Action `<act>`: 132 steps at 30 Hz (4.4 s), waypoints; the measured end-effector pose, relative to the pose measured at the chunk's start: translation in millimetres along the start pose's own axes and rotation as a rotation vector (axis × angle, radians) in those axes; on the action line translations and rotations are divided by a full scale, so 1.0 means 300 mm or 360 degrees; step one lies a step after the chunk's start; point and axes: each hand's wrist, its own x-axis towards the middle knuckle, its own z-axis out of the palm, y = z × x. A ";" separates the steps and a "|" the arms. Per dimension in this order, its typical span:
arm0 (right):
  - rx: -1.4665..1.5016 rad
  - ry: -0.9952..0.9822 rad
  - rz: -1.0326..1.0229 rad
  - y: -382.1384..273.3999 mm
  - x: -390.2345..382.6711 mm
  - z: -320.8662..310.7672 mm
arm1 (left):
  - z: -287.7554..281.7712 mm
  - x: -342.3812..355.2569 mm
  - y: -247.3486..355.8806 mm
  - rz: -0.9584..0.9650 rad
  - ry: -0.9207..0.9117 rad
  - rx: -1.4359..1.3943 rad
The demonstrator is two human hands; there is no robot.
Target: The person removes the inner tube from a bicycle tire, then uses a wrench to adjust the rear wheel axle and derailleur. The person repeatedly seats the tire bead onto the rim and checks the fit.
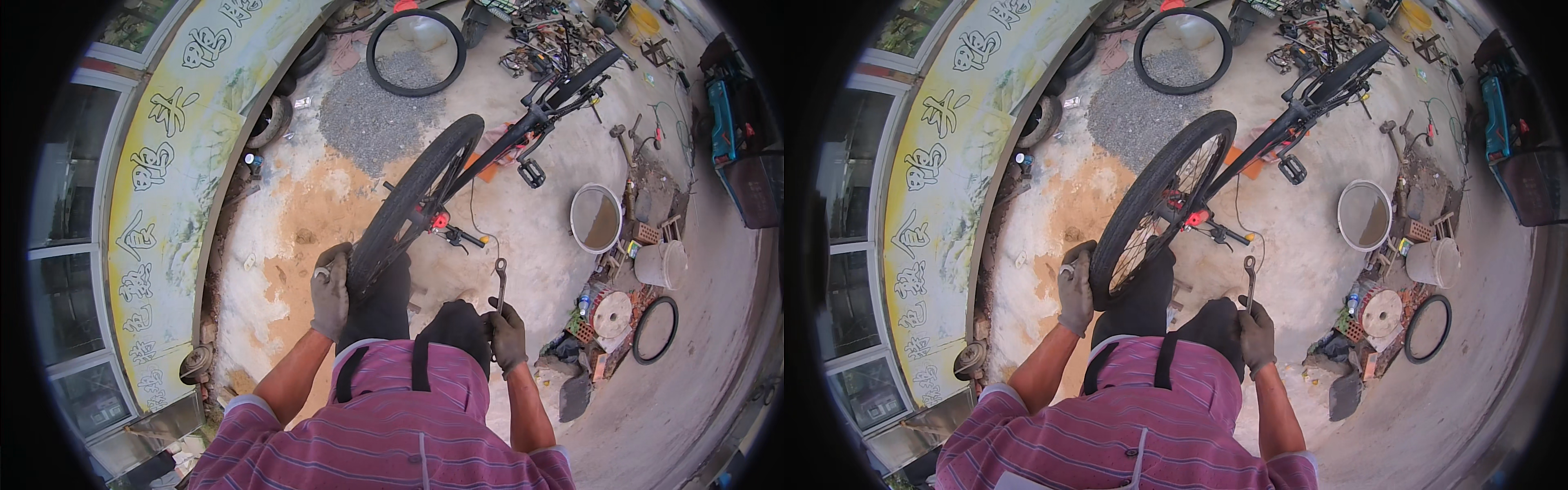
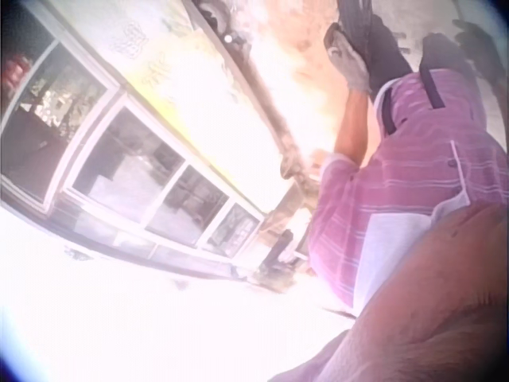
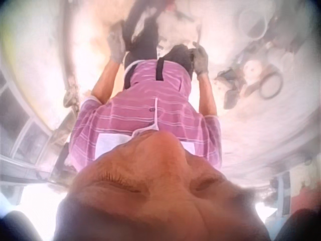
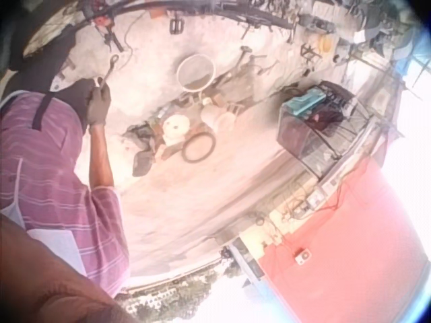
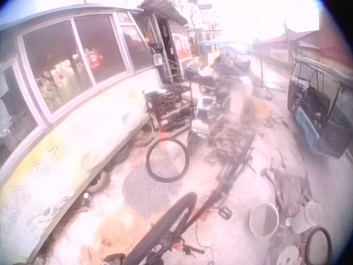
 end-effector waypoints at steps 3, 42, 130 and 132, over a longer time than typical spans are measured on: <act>0.0065 -0.0001 0.0008 0.019 0.007 0.073 | -0.034 -0.002 -0.016 0.0104 -0.0183 0.0224; 0.1048 0.0756 0.0042 0.400 0.441 0.712 | -0.140 0.743 -0.465 -0.0078 -0.1164 -0.0377; -0.1062 0.1250 -0.1474 0.597 0.760 0.648 | -0.091 0.400 -1.164 0.0495 -0.1903 -0.0901; -0.1033 0.1246 -0.1475 0.597 0.757 0.649 | -0.143 0.309 -1.074 0.0675 -0.2054 -0.0870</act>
